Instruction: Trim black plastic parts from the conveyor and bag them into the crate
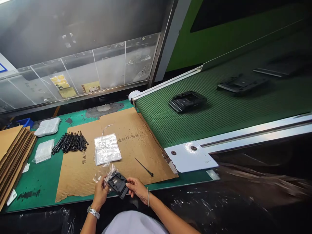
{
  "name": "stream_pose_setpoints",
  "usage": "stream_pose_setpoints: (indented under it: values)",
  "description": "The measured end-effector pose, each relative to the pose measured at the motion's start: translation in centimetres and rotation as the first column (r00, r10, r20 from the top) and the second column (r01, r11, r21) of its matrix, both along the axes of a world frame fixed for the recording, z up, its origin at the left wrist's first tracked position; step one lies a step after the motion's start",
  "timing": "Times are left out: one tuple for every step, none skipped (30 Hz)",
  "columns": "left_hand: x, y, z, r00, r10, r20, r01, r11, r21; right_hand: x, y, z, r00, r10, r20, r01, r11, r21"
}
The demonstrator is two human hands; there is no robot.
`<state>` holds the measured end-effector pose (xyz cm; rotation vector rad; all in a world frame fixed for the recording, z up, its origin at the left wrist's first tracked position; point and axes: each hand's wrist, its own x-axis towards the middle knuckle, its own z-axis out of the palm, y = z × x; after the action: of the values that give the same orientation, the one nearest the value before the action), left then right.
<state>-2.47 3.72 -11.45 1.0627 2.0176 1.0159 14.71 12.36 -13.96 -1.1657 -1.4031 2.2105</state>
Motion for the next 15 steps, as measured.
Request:
stream_pose_setpoints:
  values:
    - [0.1, -0.4, 0.0, 1.000, 0.019, -0.012, -0.019, 1.000, 0.004, -0.2, -0.4, -0.3, 0.999, -0.027, 0.022, 0.026, 0.999, 0.032]
    - [0.3, -0.6, 0.0, 0.998, 0.047, -0.038, -0.046, 0.999, 0.011, -0.4, -0.8, -0.4, 0.998, -0.047, 0.041, 0.045, 0.997, 0.067]
    - [0.5, -0.6, 0.1, 0.993, 0.079, -0.087, -0.077, 0.997, 0.023, -0.5, -1.2, -0.5, 0.996, -0.062, 0.056, 0.056, 0.993, 0.103]
    - [0.7, -0.5, 0.3, 0.982, 0.106, -0.160, -0.101, 0.994, 0.039, -0.6, -1.5, -0.5, 0.995, -0.069, 0.066, 0.060, 0.988, 0.140]
    - [0.9, -0.3, 0.5, 0.963, 0.119, -0.242, -0.109, 0.992, 0.056, -0.7, -1.8, -0.4, 0.995, -0.072, 0.068, 0.059, 0.983, 0.176]
    - [1.2, 0.1, 0.7, 0.940, 0.117, -0.320, -0.100, 0.993, 0.069, -0.8, -1.9, -0.2, 0.995, -0.071, 0.064, 0.056, 0.976, 0.210]
    - [1.4, 0.5, 0.9, 0.918, 0.101, -0.384, -0.077, 0.994, 0.077, -0.8, -2.0, 0.0, 0.996, -0.066, 0.055, 0.051, 0.969, 0.241]
    - [1.7, 0.8, 1.1, 0.903, 0.070, -0.423, -0.041, 0.996, 0.079, -0.9, -2.0, 0.3, 0.997, -0.059, 0.040, 0.046, 0.961, 0.271]
    - [2.1, 1.1, 1.4, 0.901, 0.031, -0.432, 0.003, 0.997, 0.079, -1.0, -2.0, 0.5, 0.998, -0.054, 0.017, 0.047, 0.954, 0.296]
    - [2.4, 1.3, 1.7, 0.904, -0.008, -0.427, 0.047, 0.996, 0.081, -1.1, -1.9, 0.8, 0.998, -0.062, -0.013, 0.063, 0.953, 0.298]
    - [2.8, 1.3, 2.0, 0.908, -0.043, -0.417, 0.086, 0.993, 0.085, -1.2, -1.7, 1.0, 0.995, -0.085, -0.045, 0.095, 0.956, 0.279]
    - [3.2, 1.1, 2.3, 0.908, -0.081, -0.410, 0.128, 0.988, 0.089, -1.3, -1.6, 1.2, 0.990, -0.120, -0.076, 0.135, 0.960, 0.244]
    - [3.7, 0.9, 2.7, 0.907, -0.113, -0.406, 0.165, 0.982, 0.095, -1.4, -1.4, 1.4, 0.982, -0.160, -0.101, 0.177, 0.963, 0.202]
    - [4.1, 0.6, 3.1, 0.904, -0.135, -0.405, 0.192, 0.976, 0.102, -1.5, -1.4, 1.6, 0.973, -0.197, -0.116, 0.215, 0.963, 0.162]
    - [4.5, 0.3, 3.6, 0.899, -0.149, -0.411, 0.211, 0.971, 0.109, -1.6, -1.3, 1.8, 0.966, -0.225, -0.124, 0.241, 0.962, 0.130]
